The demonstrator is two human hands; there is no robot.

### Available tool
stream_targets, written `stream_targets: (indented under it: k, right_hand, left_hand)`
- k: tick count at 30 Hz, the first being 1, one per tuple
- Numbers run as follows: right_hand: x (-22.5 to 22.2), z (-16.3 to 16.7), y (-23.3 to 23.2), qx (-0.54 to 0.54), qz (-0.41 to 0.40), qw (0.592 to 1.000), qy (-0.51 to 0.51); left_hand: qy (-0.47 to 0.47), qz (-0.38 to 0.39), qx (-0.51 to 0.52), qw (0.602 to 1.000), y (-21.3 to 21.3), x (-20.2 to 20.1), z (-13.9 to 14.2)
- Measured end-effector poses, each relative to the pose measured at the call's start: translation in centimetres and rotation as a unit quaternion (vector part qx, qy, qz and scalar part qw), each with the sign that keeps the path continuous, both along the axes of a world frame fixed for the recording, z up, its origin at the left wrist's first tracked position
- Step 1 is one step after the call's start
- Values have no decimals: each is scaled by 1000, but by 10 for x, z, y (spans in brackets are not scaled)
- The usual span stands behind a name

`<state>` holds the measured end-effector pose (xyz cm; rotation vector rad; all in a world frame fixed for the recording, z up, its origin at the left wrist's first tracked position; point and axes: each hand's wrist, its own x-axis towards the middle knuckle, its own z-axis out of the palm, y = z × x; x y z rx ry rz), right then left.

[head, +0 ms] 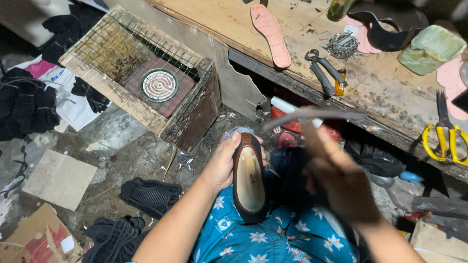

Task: The person sits on the floor and works a shoe, hammering and pressing the black upper over the pink insole with a hammer, using pincers to pull and tuck the upper edges, then trimming excess material with scissors. They reposition the shoe repeatedly on their lap while shaping it.

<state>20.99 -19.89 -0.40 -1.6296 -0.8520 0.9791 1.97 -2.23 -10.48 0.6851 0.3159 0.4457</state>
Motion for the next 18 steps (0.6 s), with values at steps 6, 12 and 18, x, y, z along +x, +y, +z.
stream_targets:
  k: [6,12,18]
  right_hand:
    - [21,31,18,-150,12,988,47]
    - [20,24,3,-103,59,993,4]
    - [12,-1,4,35,-67,993,93]
  left_hand:
    - [-13,-48,53,997,-8,4,5]
    - [-41,-46,113,992,-12,2,26]
    - [52,128,344,929,-7,-8,73]
